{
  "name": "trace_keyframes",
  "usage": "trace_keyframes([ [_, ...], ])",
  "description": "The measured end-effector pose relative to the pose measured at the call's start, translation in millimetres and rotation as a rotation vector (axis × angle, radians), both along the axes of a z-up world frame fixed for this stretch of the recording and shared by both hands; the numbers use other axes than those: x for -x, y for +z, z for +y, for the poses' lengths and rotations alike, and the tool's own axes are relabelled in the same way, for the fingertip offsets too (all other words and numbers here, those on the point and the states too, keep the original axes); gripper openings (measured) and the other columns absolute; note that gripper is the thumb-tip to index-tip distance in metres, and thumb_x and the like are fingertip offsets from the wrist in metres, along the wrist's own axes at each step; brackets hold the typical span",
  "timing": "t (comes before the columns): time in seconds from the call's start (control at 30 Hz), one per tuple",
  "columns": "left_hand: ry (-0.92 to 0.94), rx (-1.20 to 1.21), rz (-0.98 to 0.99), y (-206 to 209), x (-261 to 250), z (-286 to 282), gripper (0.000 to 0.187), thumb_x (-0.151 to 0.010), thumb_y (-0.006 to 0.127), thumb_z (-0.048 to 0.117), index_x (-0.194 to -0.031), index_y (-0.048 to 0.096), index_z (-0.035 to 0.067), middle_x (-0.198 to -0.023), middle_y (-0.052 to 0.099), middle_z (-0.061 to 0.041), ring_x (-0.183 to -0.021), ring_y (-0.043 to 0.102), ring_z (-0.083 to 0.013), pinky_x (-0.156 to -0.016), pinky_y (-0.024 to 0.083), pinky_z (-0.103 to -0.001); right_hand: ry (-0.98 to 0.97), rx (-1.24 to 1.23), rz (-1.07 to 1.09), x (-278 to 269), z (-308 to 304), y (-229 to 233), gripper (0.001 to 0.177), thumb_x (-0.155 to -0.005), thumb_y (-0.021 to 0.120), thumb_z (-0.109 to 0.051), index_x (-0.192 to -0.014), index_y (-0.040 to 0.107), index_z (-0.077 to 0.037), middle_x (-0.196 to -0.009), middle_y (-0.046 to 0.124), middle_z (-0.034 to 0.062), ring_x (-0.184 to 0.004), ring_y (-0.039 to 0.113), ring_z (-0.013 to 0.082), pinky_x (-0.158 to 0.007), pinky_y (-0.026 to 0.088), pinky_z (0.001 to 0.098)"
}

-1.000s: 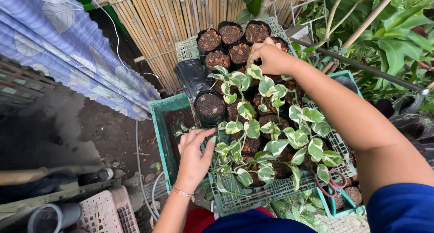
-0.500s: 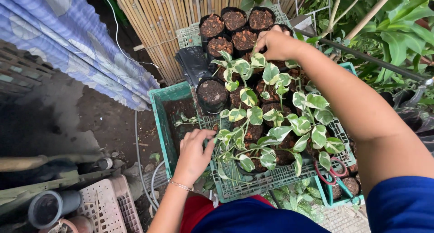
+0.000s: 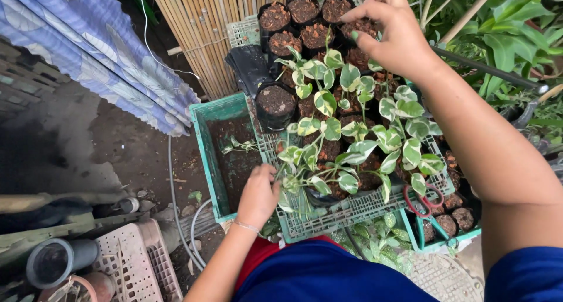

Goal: The person trims variegated pothos vines using red-handled scissors, cutting stems and placing them into a green crate. They move between different plant locations to gather cuttings and arrange them in the crate.

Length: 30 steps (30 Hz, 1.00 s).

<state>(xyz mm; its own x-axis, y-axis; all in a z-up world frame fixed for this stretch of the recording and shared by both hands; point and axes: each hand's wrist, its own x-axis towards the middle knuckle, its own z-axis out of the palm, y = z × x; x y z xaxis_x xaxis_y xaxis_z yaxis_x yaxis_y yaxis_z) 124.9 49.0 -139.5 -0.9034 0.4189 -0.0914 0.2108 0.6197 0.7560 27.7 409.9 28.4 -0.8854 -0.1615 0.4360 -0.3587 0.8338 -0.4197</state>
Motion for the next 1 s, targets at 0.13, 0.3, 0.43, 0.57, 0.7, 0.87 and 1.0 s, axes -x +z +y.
trace_keyframes([
  [0.13, 0.006, 0.051, 0.014, 2, 13, -15, 0.018, -0.086, 0.068, 0.004, -0.104, 0.068, 0.001, -0.1, 0.07, -0.018, -0.082, 0.072, -0.0319, -0.079, 0.058, -0.041, 0.023, 0.057, 0.014, -36, -19, 30, 0.031, -0.093, 0.073, 0.0, -0.122, 0.073, -0.011, -0.121, 0.047, 0.0061, -0.122, 0.05, 0.0212, -0.098, 0.048, 0.0326],
  [0.3, 0.014, -0.044, 0.07, 2, 37, -51, 0.011, -0.09, 0.063, 0.001, -0.099, 0.069, -0.001, -0.098, 0.069, -0.017, -0.08, 0.073, -0.0248, -0.075, 0.061, -0.036, 0.101, 0.105, 0.02, -73, -40, 60, 0.022, -0.099, 0.071, -0.001, -0.12, 0.073, -0.009, -0.123, 0.054, 0.0065, -0.115, 0.057, 0.0182, -0.098, 0.052, 0.0313],
  [0.43, 0.155, -0.087, 0.12, 92, 48, -58, 0.011, -0.095, 0.064, 0.007, -0.102, 0.07, 0.001, -0.091, 0.069, -0.014, -0.071, 0.069, -0.0218, -0.066, 0.057, -0.034, 0.182, 0.045, 0.035, -85, -55, 72, 0.018, -0.099, 0.071, -0.005, -0.117, 0.074, -0.008, -0.116, 0.063, 0.006, -0.111, 0.063, 0.0182, -0.1, 0.054, 0.0324],
  [0.57, 0.087, -0.447, 0.12, 147, 56, -42, 0.007, -0.096, 0.066, 0.004, -0.104, 0.066, 0.002, -0.092, 0.074, -0.006, -0.079, 0.065, -0.0096, -0.07, 0.054, -0.025, 0.229, -0.051, -0.105, -86, -68, 74, 0.016, -0.093, 0.074, -0.012, -0.108, 0.076, -0.01, -0.101, 0.073, 0.0043, -0.094, 0.069, 0.0165, -0.084, 0.056, 0.0317],
  [0.7, -0.011, -0.756, 0.137, 183, 57, 0, 0.009, -0.099, 0.066, 0.001, -0.108, 0.067, 0.003, -0.098, 0.074, -0.002, -0.082, 0.064, -0.005, -0.069, 0.052, -0.022, 0.231, -0.039, -0.273, -84, -78, 76, 0.031, -0.086, 0.079, -0.014, -0.116, 0.074, -0.013, -0.097, 0.072, 0.0025, -0.086, 0.07, 0.014, -0.075, 0.058, 0.0304],
  [0.87, -0.159, -0.956, 0.163, 174, 59, 67, 0.008, -0.1, 0.069, -0.001, -0.107, 0.067, 0.0, -0.104, 0.073, -0.005, -0.094, 0.068, -0.0081, -0.084, 0.056, -0.023, 0.284, 0.516, -0.418, -87, -90, 68, 0.072, -0.079, 0.08, -0.004, -0.144, 0.049, -0.009, -0.114, 0.062, 0.0028, -0.092, 0.065, 0.0118, -0.08, 0.059, 0.0291],
  [1.0, -0.208, -1.109, 0.039, 166, 61, 104, 0.012, -0.094, 0.07, -0.006, -0.103, 0.063, 0.0, -0.101, 0.072, -0.005, -0.093, 0.073, -0.0121, -0.086, 0.061, -0.027, 0.348, 0.914, -0.41, -94, -93, 65, 0.083, -0.078, 0.075, 0.006, -0.151, 0.037, -0.008, -0.126, 0.055, 0.0019, -0.105, 0.063, 0.0108, -0.089, 0.059, 0.0299],
])
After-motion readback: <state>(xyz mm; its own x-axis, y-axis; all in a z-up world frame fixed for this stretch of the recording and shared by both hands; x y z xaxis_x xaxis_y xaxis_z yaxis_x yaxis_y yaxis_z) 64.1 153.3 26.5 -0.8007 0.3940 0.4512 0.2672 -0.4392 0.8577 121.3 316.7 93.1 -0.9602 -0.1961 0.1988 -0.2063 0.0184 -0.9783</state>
